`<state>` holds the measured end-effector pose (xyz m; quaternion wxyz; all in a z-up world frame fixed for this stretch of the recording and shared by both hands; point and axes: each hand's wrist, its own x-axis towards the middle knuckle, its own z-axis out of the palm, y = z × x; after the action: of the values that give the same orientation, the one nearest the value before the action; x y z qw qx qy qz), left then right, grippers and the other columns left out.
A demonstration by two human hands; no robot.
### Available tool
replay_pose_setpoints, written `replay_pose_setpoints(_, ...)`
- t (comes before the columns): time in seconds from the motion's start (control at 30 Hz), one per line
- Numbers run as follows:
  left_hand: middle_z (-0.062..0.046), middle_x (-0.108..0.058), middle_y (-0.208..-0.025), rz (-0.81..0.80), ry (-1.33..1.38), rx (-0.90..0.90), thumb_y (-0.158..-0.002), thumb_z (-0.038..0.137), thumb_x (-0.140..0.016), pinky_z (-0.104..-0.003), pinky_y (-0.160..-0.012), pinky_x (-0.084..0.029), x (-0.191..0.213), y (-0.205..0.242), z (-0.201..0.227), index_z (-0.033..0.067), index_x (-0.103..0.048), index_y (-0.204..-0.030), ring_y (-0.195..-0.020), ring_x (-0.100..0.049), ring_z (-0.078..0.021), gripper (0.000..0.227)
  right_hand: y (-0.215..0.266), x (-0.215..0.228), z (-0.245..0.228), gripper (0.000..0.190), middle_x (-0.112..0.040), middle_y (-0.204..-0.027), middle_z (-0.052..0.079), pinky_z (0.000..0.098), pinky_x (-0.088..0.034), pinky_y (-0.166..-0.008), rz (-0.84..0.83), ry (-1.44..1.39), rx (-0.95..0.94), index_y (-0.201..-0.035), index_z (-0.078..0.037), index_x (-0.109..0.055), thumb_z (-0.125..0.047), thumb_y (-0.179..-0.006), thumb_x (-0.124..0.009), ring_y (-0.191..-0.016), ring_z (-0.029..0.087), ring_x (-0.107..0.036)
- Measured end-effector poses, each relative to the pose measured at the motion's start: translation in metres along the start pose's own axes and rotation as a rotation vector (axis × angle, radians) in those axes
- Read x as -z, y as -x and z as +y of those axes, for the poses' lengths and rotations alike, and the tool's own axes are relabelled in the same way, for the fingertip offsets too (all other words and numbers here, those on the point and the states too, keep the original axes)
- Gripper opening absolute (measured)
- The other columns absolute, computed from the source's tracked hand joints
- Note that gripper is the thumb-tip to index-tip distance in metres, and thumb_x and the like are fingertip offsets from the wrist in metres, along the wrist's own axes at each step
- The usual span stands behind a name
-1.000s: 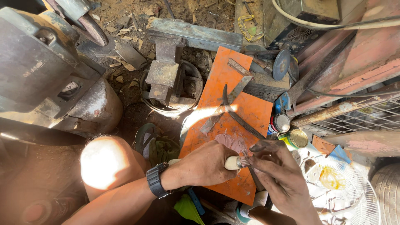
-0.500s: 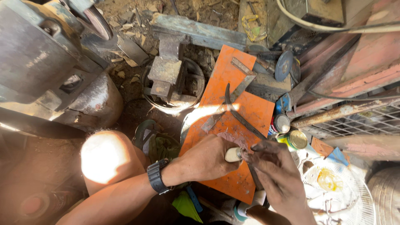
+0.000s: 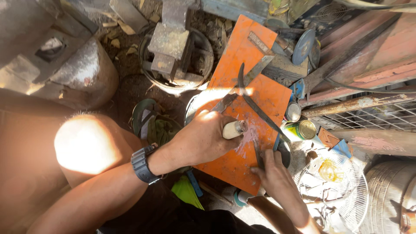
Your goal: The person applies a pink paste to the end of a wooden handle using a small tool, then inserts a curved metal blade into the handle. The person repeats the process with a second handle, wiping excess paste and inserting another blade.
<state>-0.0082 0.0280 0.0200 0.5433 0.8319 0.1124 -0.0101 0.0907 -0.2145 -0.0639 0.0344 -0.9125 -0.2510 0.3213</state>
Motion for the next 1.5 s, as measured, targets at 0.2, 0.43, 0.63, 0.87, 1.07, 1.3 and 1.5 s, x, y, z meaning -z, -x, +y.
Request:
replay_pose_setpoints(0.2, -0.016, -0.071, -0.072, 0.076, -0.057, -0.106, -0.088, 0.029, -0.069, -0.042, -0.076, -0.056, -0.004, -0.005, -0.012, 0.0062, -0.073, -0.084, -0.072, -0.071, -0.0326, 0.023, 0.016, 0.000, 0.024, 0.032, -0.070, -0.105, 0.027, 0.0504, -0.062, -0.076, 0.177, -0.004, -0.126, -0.132, -0.005, -0.051, -0.018, -0.103, -0.046, -0.087, 0.041, -0.074)
replay_pose_setpoints(0.43, -0.019, -0.070, -0.069, 0.062, 0.003, -0.106, -0.083, 0.024, -0.071, -0.041, -0.067, -0.058, -0.008, -0.007, -0.012, 0.0012, -0.073, -0.076, -0.068, -0.073, -0.0323, 0.024, 0.008, -0.010, 0.044, 0.033, -0.068, -0.107, 0.021, 0.0500, -0.053, -0.097, 0.488, 0.205, 0.529, -0.125, -0.002, -0.060, 0.002, -0.092, -0.058, -0.101, 0.035, -0.067)
replay_pose_setpoints(0.63, -0.020, -0.069, -0.068, 0.043, 0.005, -0.122, -0.082, 0.022, -0.071, -0.041, -0.063, -0.058, -0.008, -0.006, -0.011, -0.0015, -0.071, -0.074, -0.066, -0.073, -0.0317, 0.025, -0.015, -0.031, 0.066, 0.060, -0.067, -0.111, 0.018, 0.0465, -0.052, -0.098, 0.519, 0.361, 0.504, -0.125, -0.005, -0.064, 0.019, -0.071, -0.053, -0.107, 0.033, -0.065)
replay_pose_setpoints(0.87, -0.017, -0.070, -0.070, 0.113, 0.075, -0.253, -0.080, 0.017, -0.070, -0.041, -0.062, -0.058, -0.011, -0.007, -0.015, -0.0006, -0.069, -0.083, -0.068, -0.073, -0.0308, 0.018, -0.027, -0.034, 0.072, 0.070, -0.068, -0.121, 0.018, 0.0505, -0.048, -0.107, 0.457, 0.354, 0.541, -0.124, -0.012, -0.063, 0.023, -0.065, -0.047, -0.116, 0.038, -0.064)
replay_pose_setpoints(1.07, -0.015, -0.069, -0.065, 0.080, 0.009, -0.149, -0.085, 0.023, -0.068, -0.041, -0.066, -0.058, -0.008, -0.007, -0.014, 0.0036, -0.071, -0.078, -0.065, -0.073, -0.0292, 0.021, -0.018, -0.019, 0.060, 0.058, -0.067, -0.127, 0.018, 0.0495, -0.050, -0.099, 0.301, 0.218, 0.482, -0.122, -0.013, -0.064, 0.017, -0.073, -0.052, -0.114, 0.039, -0.064)
replay_pose_setpoints(1.3, -0.015, -0.069, -0.068, 0.196, -0.036, -0.275, -0.087, 0.024, -0.070, -0.043, -0.072, -0.056, -0.005, -0.003, -0.018, 0.0046, -0.073, -0.079, -0.069, -0.069, -0.0331, 0.021, 0.001, 0.006, 0.051, 0.019, -0.070, -0.090, 0.020, 0.0411, -0.053, -0.078, 0.051, -0.575, 0.158, -0.116, -0.003, -0.067, -0.011, -0.099, -0.067, -0.087, 0.031, -0.064)
replay_pose_setpoints(1.5, -0.013, -0.073, -0.069, -0.035, 0.055, -0.004, -0.084, 0.027, -0.072, -0.039, -0.068, -0.059, -0.012, -0.003, -0.011, 0.0064, -0.074, -0.082, -0.065, -0.075, -0.0264, 0.021, 0.041, 0.016, 0.035, 0.031, -0.077, -0.098, 0.014, 0.0317, -0.058, -0.067, 0.316, -0.849, 0.134, -0.117, -0.004, -0.056, -0.011, -0.089, -0.067, -0.090, 0.019, -0.075)
